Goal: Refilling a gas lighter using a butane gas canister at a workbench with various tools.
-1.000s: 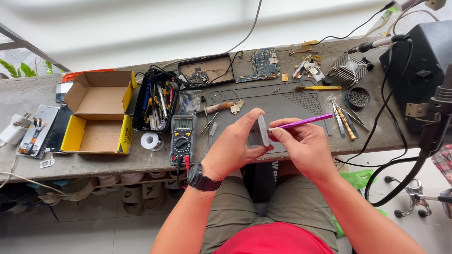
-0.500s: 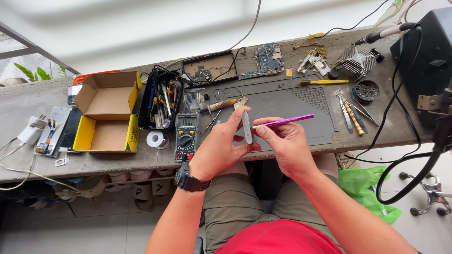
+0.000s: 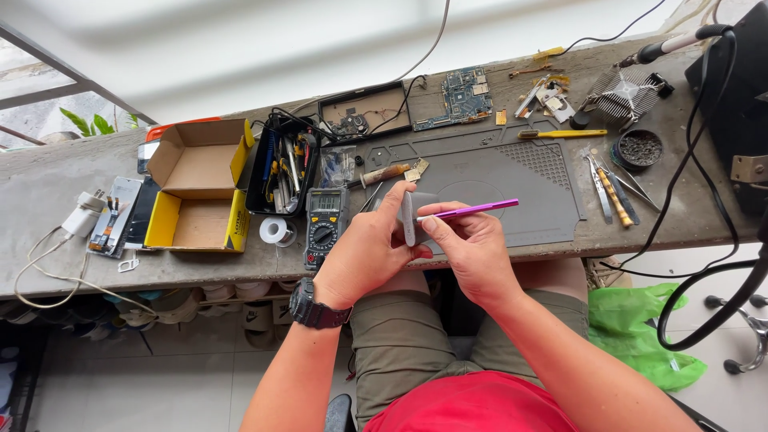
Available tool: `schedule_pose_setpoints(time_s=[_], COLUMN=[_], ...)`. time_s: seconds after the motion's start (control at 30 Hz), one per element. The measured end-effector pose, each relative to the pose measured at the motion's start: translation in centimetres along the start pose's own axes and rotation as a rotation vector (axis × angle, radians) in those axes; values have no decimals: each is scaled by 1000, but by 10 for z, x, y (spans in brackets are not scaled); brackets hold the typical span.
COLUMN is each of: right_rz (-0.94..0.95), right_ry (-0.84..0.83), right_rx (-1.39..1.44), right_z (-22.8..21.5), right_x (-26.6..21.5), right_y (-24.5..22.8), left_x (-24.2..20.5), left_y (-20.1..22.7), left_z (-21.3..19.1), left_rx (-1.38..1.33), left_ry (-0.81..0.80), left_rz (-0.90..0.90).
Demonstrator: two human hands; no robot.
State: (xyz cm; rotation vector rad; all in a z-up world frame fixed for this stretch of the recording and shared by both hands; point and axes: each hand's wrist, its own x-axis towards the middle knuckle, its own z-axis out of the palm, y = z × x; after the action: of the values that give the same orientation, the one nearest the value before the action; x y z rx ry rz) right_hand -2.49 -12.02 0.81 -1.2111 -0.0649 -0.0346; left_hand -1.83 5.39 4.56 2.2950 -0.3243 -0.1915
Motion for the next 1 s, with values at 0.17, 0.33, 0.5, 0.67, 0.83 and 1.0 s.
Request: schedule_pose_setpoints(time_s=[0.17,0.33,0.5,0.67,0.83,1.0], right_rz=[-2,9,-2,-8,-24,-46], right_ry=[-23,-51,-66,-80,-84,-82], right_rx=[-19,-12,-35,-35,-53,-71], right_z=[-3,-4,-2,2,1,0], right_x=[-3,-7,-12,-18,-21,-21], right_y=[2,-3,3,1,1,3], left_x=[-3,-6,-4,-7,-11,-11], left_y=[12,24,24,34,45,49], left_z=[-4,-16,-18,-20,-24,-22], left_rx=[61,11,-2,55,34,83], left_ry=[-21,-95,-82,-70,-56,-59], left_rz=[-2,-18,-43,-74,-122,-145])
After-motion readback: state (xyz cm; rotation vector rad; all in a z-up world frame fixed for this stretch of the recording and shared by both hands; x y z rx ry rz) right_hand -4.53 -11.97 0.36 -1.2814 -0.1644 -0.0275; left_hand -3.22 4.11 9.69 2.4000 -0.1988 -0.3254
